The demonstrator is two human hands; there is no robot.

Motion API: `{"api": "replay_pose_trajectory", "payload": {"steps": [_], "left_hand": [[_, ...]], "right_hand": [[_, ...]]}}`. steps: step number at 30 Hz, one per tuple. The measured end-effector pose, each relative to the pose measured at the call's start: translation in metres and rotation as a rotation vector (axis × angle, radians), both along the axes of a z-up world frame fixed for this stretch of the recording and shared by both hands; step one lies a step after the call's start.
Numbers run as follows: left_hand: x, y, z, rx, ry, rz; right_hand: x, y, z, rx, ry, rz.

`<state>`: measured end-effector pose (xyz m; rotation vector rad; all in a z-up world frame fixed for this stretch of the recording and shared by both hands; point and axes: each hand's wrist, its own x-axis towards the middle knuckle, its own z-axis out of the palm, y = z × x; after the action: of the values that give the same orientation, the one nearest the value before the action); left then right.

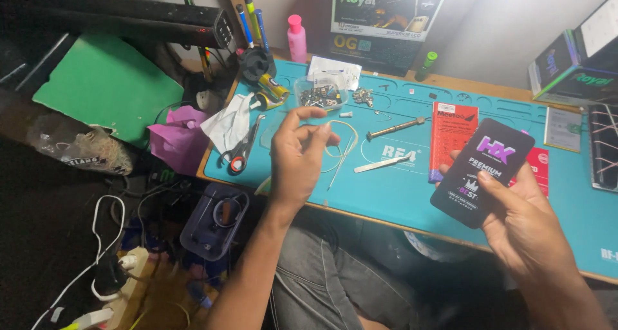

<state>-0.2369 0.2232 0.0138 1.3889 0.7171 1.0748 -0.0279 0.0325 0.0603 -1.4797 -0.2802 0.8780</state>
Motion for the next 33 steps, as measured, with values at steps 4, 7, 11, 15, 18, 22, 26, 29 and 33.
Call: {"api": "replay_pose_trajectory", "payload": {"steps": [4,7,11,15,18,22,26,29,33], "left_hand": [[0.002,-0.015,0.009,-0.319,-0.249,-0.141],[0.006,-0.033,0.019,-0.493,-0.342,-0.253],[0.020,-0.058,0.014,-0.333,-0.280,-0.232],[0.037,-0.079,0.020,-0.125,-0.166,-0.297],[0.047,-0.089,0.032,-0.072,0.007,-0.365],[0.058,-0.095,0.030,-0.059,-0.029,-0.455],[0.065,-0.098,0.029,-0.013,-0.021,-0.482],[0.068,-0.099,0.028,-0.008,0.003,-0.481],[0.071,-0.098,0.025,-0.014,0.023,-0.475]], "right_hand": [[0.004,-0.008,0.002,0.044,0.040,0.026],[0.012,-0.015,-0.005,0.092,0.052,0.096],[0.015,-0.023,-0.010,0.150,0.035,0.273],[0.021,-0.033,-0.026,0.235,0.014,0.422],[0.021,-0.038,-0.029,0.206,0.066,0.416],[0.020,-0.040,-0.027,0.234,0.041,0.443],[0.026,-0.045,-0.037,0.239,-0.028,0.483],[0.031,-0.045,-0.041,0.233,-0.036,0.498],[0.031,-0.043,-0.040,0.259,-0.027,0.503]]}}
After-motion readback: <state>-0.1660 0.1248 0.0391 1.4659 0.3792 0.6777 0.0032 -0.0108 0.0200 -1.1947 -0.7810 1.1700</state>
